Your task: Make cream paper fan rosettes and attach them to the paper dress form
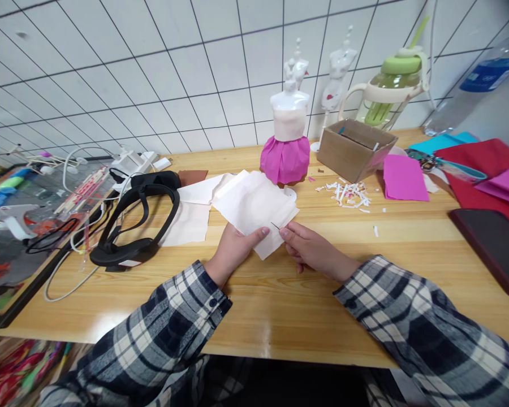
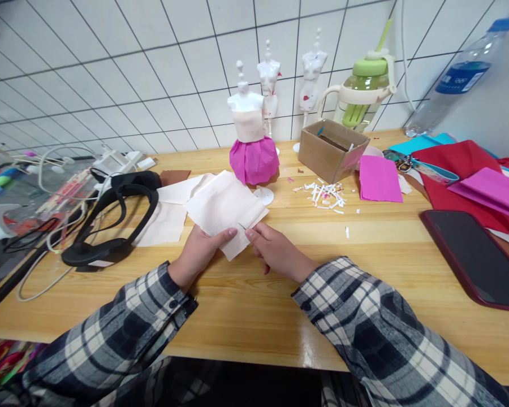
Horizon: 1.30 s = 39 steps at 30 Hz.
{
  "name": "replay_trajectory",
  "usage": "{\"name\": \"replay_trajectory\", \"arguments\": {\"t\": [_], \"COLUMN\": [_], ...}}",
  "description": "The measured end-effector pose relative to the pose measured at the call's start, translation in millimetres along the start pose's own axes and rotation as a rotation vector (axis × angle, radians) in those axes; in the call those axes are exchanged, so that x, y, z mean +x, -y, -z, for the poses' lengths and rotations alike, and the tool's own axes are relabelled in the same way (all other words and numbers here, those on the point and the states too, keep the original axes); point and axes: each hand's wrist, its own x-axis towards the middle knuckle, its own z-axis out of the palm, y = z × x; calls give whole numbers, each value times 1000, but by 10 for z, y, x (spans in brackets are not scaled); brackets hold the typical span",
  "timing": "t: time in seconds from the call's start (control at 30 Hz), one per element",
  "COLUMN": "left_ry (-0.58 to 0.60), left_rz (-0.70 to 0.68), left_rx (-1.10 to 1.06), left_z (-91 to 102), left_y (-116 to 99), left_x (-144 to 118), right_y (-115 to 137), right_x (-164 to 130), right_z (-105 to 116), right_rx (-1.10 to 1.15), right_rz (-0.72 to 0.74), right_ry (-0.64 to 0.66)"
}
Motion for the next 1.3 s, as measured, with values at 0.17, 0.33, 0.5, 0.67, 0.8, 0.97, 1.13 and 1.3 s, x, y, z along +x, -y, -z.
{"name": "replay_trajectory", "arguments": {"t": [0.17,0.33,0.5,0.67,0.8,0.97,1.13,1.3], "left_ry": [-18,12,46,40,41,18,28,25], "left_rz": [-1,6,30,40,40,32,24,26], "left_rx": [13,-1,-17,0,3,1,10,2], "left_z": [-2,-14,-48,-68,-74,-70,-65,-72], "left_y": [-11,-19,-37,-58,-67,-51,-46,-54], "left_x": [-5,-13,-39,-64,-72,-60,-51,-53], "right_y": [7,19,10,-29,-34,-20,-25,-22], "right_x": [-5,-10,-11,4,4,-4,-3,1], "right_z": [-8,-10,-11,-5,-7,-12,-13,-18], "right_rx": [-16,-3,23,48,61,69,63,56], "right_rz": [0,-10,-15,-12,-14,-13,1,5], "right_ry": [-6,-14,-30,-13,-17,-17,3,-2]}}
